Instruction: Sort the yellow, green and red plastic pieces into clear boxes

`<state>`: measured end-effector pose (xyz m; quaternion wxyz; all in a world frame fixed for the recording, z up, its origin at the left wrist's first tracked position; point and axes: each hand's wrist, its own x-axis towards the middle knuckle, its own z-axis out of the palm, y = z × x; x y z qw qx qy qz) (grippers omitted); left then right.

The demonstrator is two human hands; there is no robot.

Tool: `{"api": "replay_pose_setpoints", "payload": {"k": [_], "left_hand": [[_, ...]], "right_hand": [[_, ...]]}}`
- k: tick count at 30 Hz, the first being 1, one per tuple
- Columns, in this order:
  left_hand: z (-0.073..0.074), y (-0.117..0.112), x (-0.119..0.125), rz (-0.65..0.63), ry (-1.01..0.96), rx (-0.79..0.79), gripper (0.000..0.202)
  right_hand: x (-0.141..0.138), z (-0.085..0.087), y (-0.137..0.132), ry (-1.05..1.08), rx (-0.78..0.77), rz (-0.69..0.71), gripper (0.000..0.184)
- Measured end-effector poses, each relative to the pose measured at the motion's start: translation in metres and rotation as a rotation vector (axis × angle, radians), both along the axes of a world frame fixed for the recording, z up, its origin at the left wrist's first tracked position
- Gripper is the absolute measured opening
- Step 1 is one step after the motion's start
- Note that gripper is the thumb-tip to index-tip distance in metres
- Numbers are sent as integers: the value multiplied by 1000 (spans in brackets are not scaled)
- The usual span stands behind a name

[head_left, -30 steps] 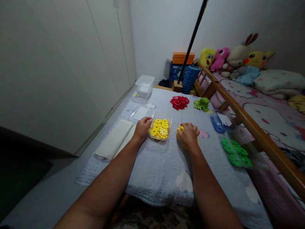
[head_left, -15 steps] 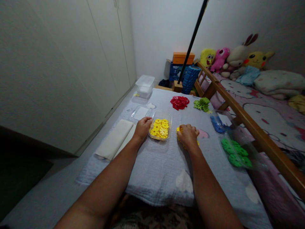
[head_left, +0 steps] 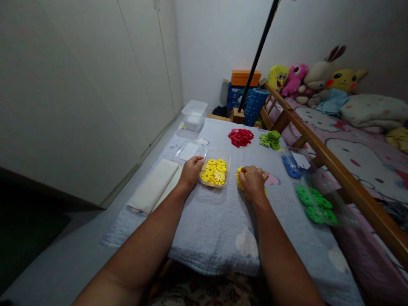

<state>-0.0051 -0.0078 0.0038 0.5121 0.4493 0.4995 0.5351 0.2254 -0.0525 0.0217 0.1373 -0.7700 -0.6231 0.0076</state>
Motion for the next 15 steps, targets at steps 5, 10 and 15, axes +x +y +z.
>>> {"api": "replay_pose_setpoints", "payload": {"k": [5, 10, 15], "left_hand": [[0, 0, 0, 0, -3, 2, 36], [-1, 0, 0, 4, -3, -1, 37], [-2, 1, 0, -4, -20, -6, 38]], "right_hand": [[3, -2, 2, 32, 52, -10, 31], [6, -2, 3, 70, 144, -64, 31], [7, -4, 5, 161, 327, -69, 24]]}}
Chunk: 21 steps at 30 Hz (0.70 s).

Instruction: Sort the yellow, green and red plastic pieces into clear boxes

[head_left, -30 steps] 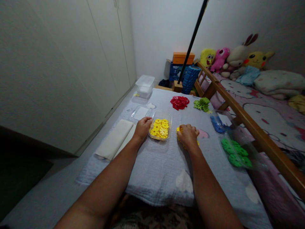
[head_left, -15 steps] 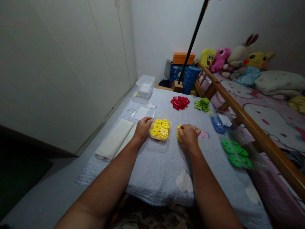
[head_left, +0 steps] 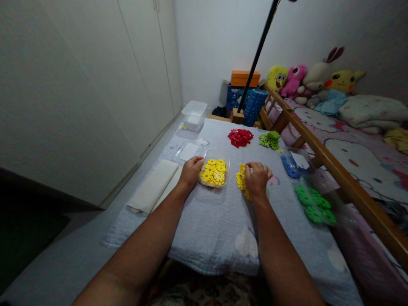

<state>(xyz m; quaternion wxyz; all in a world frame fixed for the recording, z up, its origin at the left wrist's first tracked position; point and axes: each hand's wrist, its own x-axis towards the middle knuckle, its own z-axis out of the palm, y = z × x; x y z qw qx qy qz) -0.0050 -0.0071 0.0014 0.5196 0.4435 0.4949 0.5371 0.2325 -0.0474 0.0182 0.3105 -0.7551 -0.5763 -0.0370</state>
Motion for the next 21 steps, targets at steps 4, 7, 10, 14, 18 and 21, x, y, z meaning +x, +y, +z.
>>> {"api": "replay_pose_setpoints", "payload": {"k": [4, 7, 10, 14, 18, 21], "left_hand": [[1, 0, 0, -7, -4, -10, 40], [2, 0, 0, -6, 2, -8, 38], [1, 0, 0, -2, 5, -2, 36], [-2, 1, 0, 7, 23, 11, 36], [-1, 0, 0, -4, 2, 3, 36], [0, 0, 0, -14, -11, -7, 37]], "right_hand": [[-3, 1, 0, 187, 155, 66, 20], [-7, 2, -1, 397, 226, 178, 23], [-15, 2, -4, 554, 242, 280, 26], [-28, 2, -9, 568, 217, 382, 25], [-40, 0, -13, 432, 150, 455, 20], [-45, -3, -14, 340, 102, 468, 17]]}}
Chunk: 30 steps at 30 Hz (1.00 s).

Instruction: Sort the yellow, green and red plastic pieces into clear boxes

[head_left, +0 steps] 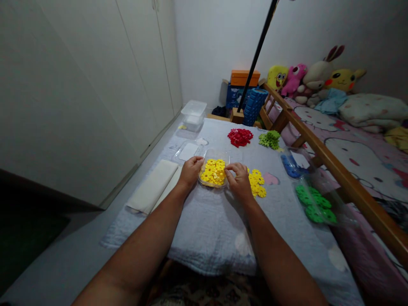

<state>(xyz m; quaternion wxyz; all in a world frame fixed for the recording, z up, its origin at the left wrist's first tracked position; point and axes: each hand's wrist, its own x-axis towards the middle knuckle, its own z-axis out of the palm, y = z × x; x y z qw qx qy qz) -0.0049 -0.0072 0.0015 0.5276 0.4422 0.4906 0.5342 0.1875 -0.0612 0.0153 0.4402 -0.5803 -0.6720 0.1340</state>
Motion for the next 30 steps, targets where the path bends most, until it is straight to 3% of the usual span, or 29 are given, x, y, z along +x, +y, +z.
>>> {"api": "replay_pose_setpoints", "payload": {"k": [7, 13, 20, 25, 30], "left_hand": [[-4, 3, 0, 13, 32, 11, 37], [-3, 2, 0, 11, 42, 8, 38], [-5, 2, -1, 7, 31, 9, 39], [-7, 3, -1, 16, 50, 16, 38], [-3, 1, 0, 13, 30, 9, 38]], "right_hand": [[-2, -4, 1, -109, -7, -50, 16], [12, -1, 4, -169, 6, -163, 22], [30, -3, 9, -429, -232, -374, 33], [30, -2, 6, -609, -388, -345, 36], [26, 3, 5, -662, -424, -303, 28]]}}
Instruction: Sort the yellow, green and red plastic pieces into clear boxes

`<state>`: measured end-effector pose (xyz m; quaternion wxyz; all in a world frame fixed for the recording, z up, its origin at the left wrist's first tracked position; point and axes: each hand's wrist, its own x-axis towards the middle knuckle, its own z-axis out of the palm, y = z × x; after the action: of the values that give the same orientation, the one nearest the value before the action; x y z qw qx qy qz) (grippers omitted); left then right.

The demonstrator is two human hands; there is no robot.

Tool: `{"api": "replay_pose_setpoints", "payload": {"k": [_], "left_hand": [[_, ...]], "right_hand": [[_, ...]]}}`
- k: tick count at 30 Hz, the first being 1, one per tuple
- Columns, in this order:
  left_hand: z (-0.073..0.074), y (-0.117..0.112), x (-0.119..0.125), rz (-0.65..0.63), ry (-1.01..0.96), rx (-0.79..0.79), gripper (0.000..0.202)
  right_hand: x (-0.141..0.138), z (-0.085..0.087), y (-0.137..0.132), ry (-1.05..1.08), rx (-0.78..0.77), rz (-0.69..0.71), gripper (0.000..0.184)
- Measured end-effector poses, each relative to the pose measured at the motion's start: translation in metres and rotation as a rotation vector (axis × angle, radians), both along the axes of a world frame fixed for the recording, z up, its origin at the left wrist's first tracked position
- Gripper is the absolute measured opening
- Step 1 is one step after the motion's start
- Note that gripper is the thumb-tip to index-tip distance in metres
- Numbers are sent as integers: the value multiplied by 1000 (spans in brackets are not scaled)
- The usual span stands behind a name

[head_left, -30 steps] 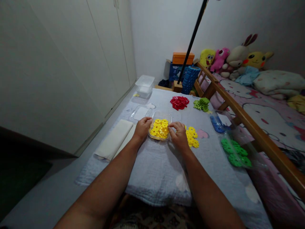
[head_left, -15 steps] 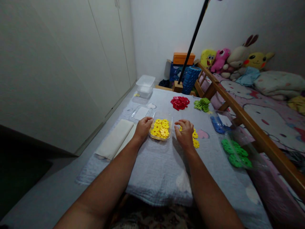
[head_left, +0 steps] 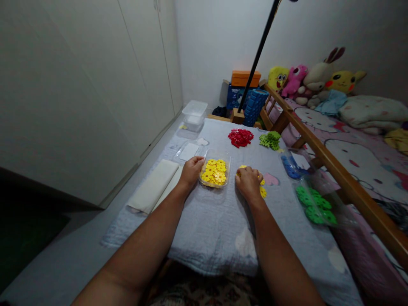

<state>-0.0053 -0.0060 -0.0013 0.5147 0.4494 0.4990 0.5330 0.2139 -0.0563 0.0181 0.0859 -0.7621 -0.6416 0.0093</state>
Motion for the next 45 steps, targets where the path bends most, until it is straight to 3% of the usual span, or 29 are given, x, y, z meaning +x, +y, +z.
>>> {"api": "replay_pose_setpoints", "payload": {"k": [8, 18, 26, 45], "left_hand": [[-1, 1, 0, -5, -14, -3, 37], [1, 1, -1, 6, 17, 15, 37], [0, 0, 0, 3, 19, 6, 37], [-1, 1, 0, 2, 17, 13, 36]], "right_hand": [[4, -4, 1, 3, 32, -57, 40], [3, -4, 2, 5, 18, -34, 32], [8, -10, 4, 31, 74, -64, 43], [11, -14, 8, 54, 76, -58, 34]]}}
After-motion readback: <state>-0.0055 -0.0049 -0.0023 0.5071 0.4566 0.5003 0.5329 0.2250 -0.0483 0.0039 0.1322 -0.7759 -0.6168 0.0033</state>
